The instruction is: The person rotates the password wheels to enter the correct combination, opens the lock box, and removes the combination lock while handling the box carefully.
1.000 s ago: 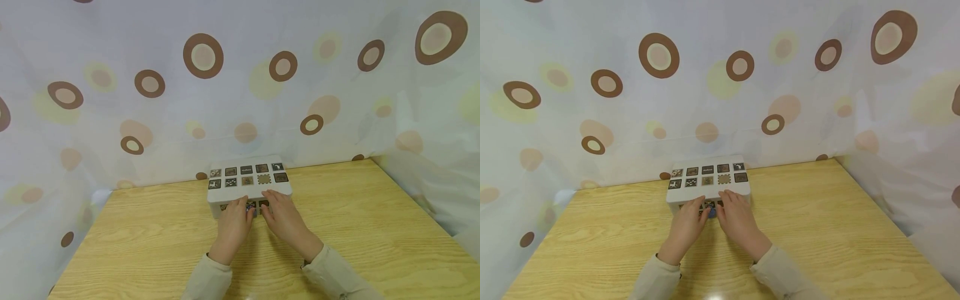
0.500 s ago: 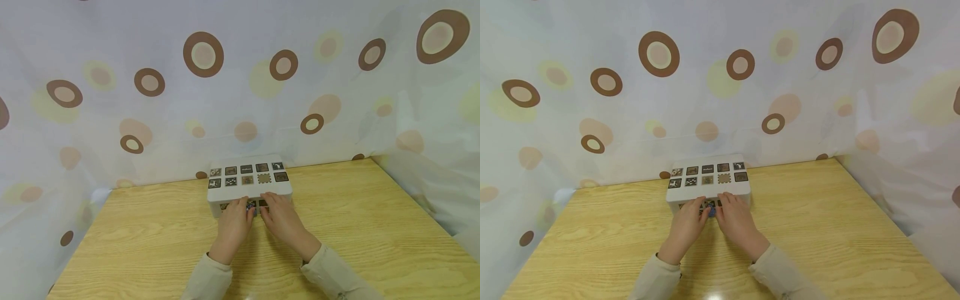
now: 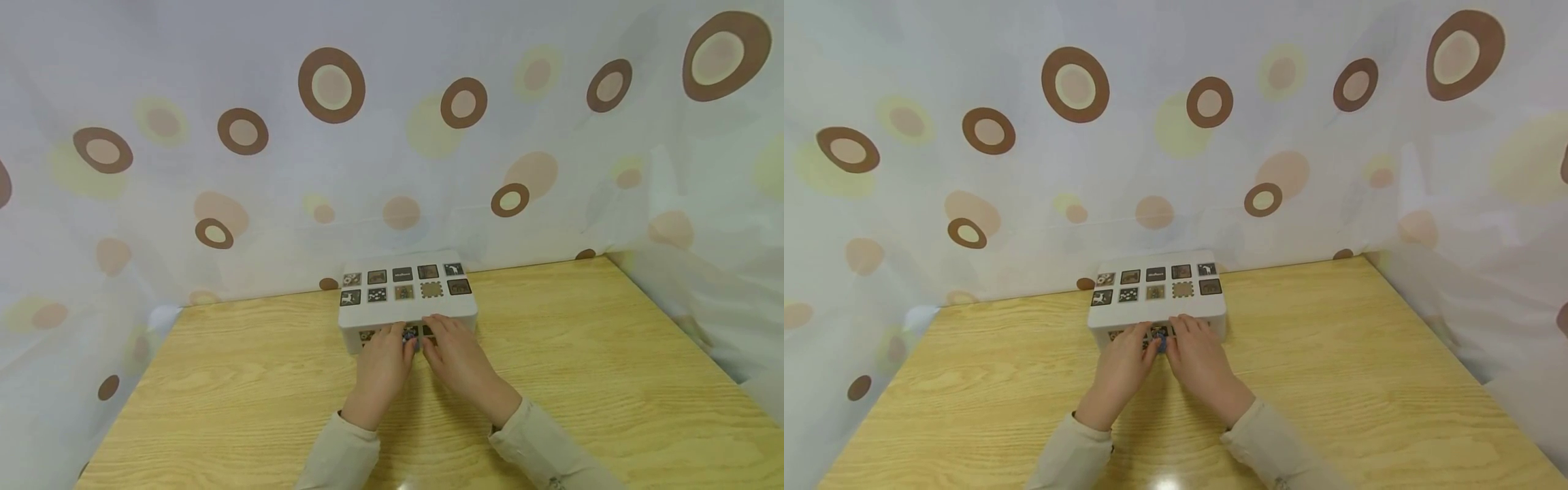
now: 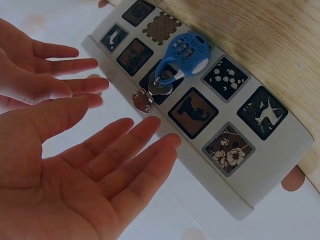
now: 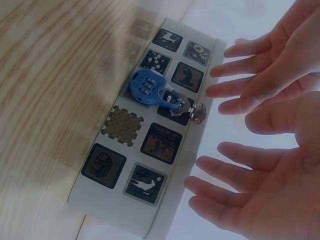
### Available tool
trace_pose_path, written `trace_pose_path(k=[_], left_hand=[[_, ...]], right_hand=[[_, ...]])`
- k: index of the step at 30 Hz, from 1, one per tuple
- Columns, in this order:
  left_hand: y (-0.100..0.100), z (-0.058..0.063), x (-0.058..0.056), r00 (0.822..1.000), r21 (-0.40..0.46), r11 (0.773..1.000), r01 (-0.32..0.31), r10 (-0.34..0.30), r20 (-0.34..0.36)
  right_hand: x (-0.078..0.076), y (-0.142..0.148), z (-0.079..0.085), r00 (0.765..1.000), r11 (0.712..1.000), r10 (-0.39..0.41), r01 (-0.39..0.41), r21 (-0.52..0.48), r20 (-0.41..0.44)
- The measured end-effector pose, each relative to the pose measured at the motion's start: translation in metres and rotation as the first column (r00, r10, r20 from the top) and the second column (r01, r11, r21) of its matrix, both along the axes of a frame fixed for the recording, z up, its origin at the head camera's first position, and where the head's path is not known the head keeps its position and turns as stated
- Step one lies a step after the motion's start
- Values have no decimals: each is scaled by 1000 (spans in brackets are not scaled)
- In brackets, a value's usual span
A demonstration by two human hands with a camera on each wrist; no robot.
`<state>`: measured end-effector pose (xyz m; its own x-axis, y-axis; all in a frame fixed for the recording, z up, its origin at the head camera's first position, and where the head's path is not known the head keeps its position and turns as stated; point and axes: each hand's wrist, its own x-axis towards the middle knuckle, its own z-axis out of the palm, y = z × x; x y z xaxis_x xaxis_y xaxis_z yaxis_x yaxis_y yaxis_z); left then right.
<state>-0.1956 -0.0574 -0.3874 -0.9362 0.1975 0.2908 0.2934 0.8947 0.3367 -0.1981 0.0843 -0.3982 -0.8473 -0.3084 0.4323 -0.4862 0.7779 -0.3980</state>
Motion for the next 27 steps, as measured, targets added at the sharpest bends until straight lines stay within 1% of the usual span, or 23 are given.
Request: trace_pose_path(k=[6, 14, 20, 27], left_hand=[[0, 0, 0, 1000, 0, 1000, 2, -2, 8], [1, -1, 0, 999, 2, 1000, 2, -3, 38], [1, -3, 0, 999, -23, 1000, 2, -1, 48], [2, -5, 0, 999, -54, 999, -3, 6, 42]], right_hand=[[1, -3, 0, 1000, 1000, 4, -4, 8, 0], [2, -4, -2, 1000, 1000, 20, -20, 21, 10], [1, -5, -5, 999, 999, 29, -29, 27, 16], [1, -5, -7, 999, 999, 27, -28, 28, 35]])
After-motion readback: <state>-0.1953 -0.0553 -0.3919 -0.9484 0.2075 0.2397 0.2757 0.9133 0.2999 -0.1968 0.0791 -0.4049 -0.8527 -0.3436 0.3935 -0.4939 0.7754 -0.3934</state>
